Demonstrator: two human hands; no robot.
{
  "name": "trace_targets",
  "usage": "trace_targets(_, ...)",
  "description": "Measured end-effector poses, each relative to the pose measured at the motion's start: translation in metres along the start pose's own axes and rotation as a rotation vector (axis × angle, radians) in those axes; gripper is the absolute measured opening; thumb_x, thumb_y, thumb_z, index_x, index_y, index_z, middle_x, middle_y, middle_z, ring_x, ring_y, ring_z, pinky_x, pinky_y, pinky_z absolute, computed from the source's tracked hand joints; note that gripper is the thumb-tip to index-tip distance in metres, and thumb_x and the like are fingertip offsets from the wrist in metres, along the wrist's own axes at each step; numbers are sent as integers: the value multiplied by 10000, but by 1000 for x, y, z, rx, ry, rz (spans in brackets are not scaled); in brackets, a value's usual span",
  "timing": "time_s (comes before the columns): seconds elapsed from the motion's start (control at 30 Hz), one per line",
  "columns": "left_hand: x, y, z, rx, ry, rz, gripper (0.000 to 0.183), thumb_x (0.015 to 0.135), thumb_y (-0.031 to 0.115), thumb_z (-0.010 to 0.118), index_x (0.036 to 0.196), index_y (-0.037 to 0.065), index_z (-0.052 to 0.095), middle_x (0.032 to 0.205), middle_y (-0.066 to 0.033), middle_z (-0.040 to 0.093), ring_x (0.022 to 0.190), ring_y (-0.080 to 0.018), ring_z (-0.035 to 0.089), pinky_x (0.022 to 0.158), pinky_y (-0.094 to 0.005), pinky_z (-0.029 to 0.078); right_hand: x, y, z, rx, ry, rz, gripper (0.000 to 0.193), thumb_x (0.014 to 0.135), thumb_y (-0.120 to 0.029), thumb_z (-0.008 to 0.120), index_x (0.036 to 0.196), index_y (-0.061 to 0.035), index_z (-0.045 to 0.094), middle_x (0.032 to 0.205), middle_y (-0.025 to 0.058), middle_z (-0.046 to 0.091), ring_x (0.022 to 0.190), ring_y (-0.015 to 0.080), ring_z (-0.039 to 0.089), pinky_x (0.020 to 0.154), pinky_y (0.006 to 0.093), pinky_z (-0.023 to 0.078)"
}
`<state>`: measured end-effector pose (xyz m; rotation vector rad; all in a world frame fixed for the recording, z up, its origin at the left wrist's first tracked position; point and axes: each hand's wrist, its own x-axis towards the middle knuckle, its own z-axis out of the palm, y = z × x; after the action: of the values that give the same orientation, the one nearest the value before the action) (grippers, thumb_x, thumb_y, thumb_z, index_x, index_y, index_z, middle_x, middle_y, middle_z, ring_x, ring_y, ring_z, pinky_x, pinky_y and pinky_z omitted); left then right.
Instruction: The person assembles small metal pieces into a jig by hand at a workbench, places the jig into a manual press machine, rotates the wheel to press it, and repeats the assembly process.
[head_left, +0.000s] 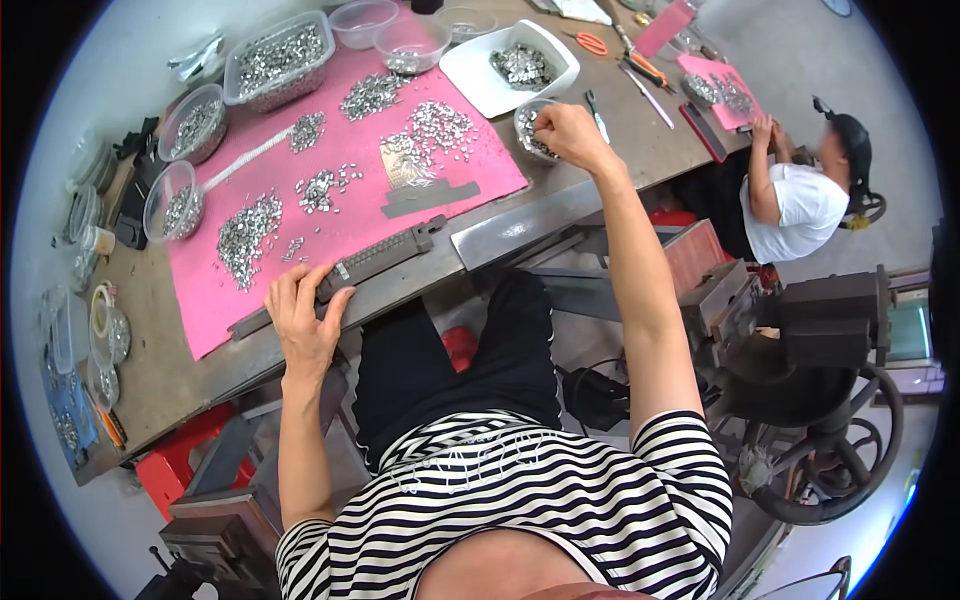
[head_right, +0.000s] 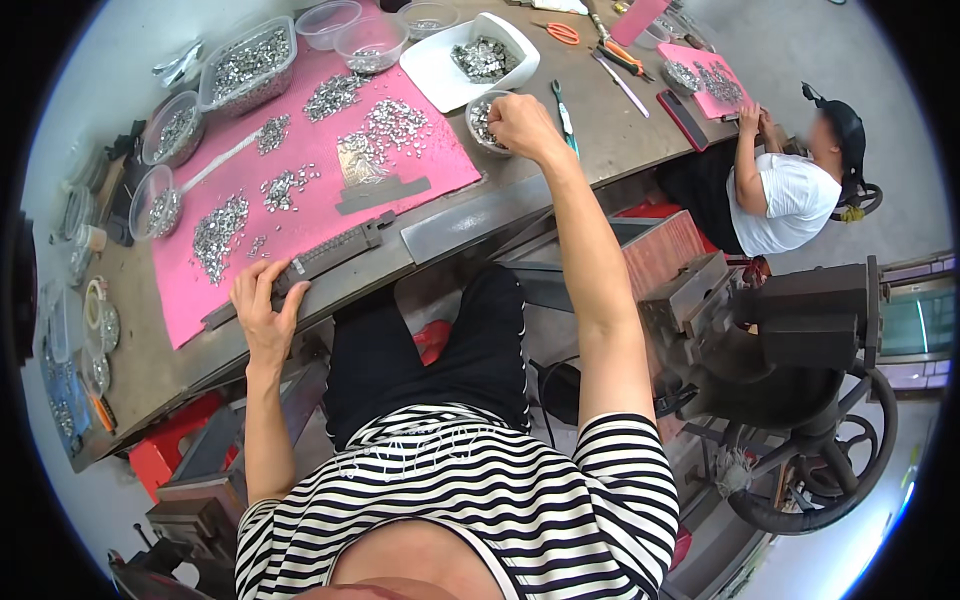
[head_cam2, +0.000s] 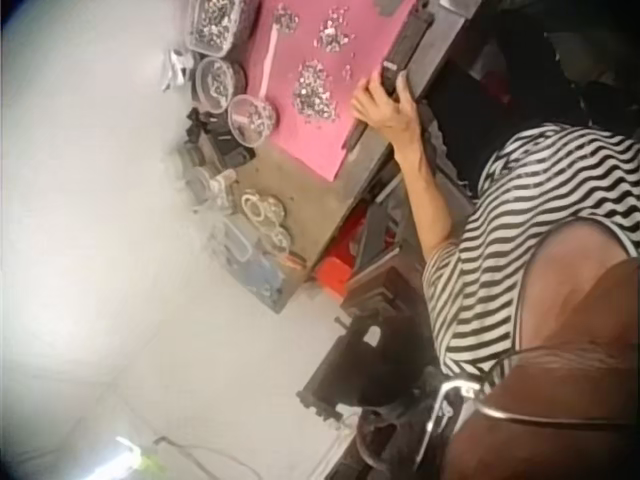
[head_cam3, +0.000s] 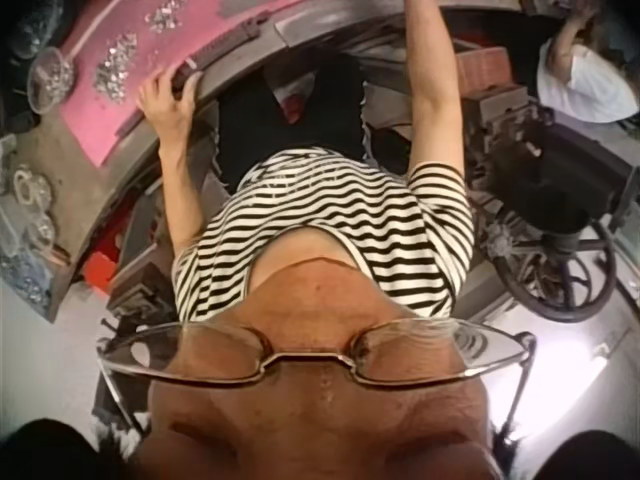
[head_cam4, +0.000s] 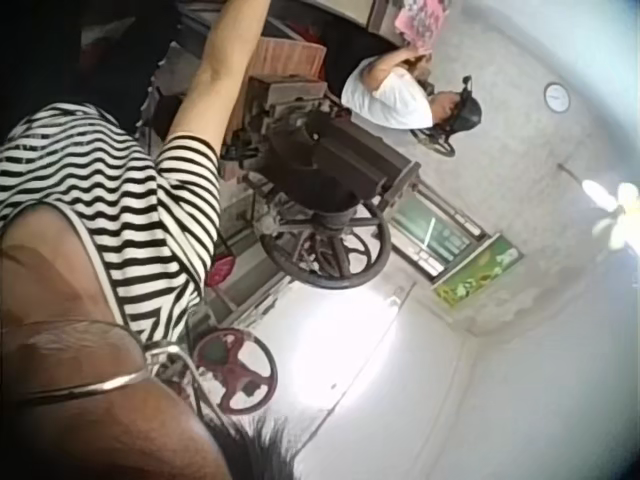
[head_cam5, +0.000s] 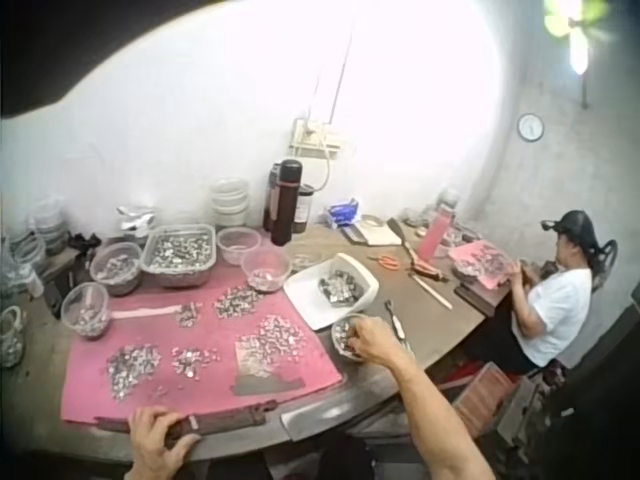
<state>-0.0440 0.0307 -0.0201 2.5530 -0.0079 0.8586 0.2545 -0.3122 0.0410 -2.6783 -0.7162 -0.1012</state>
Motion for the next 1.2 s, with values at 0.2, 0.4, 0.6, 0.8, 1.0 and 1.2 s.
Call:
trace_targets(0.2,0,-1,1,1,3,12,451,752,226,867,1147,104,688,1067,-81,607,980,-274,565,884,-399,411,-21,-10,2,-140,155,-12,158,871,-139,645,943,-56,759,969,156,703,946,382,677,822,469,529)
trace_targets(0.4,-1,-1,1,8,13,5,445,755,220,865,1148,107,690,1067,-76,612,974,-270,569,884,-398,412,-67,-76,40,146,344,-315,102,861,-62,736,963,-58,742,844,108,620,777,275,636,694,371,513)
trace_targets(0.6,-1,1,1,2,24,20,444,755,220,865,1147,106,692,1066,-75,614,968,-269,571,880,-399,414,-84,-71,72,117,470,-286,162,869,-14,712,1023,-52,746,898,93,619,870,277,609,750,370,501)
trace_targets(0.8,-1,2,0,13,17,-5,437,759,224,862,1146,108,696,1066,-74,617,966,-269,573,881,-399,418,-83,-68,62,337,395,-190,139,891,-19,704,1018,-44,755,907,96,662,776,219,656,676,319,507)
trace_targets(1.0,-1,3,-3,22,32,2,433,757,227,862,1140,107,698,1063,-75,616,970,-271,573,881,-399,420,-77,-74,61,381,315,-146,103,882,-49,728,981,-25,739,867,93,633,759,205,646,683,318,501)
trace_targets(1.2,1,4,0,-13,39,8,420,760,244,854,1123,94,703,1054,-75,616,965,-270,578,881,-398,418,-69,-79,60,381,274,-212,69,900,-39,695,923,10,652,825,110,598,720,230,606,689,339,491)
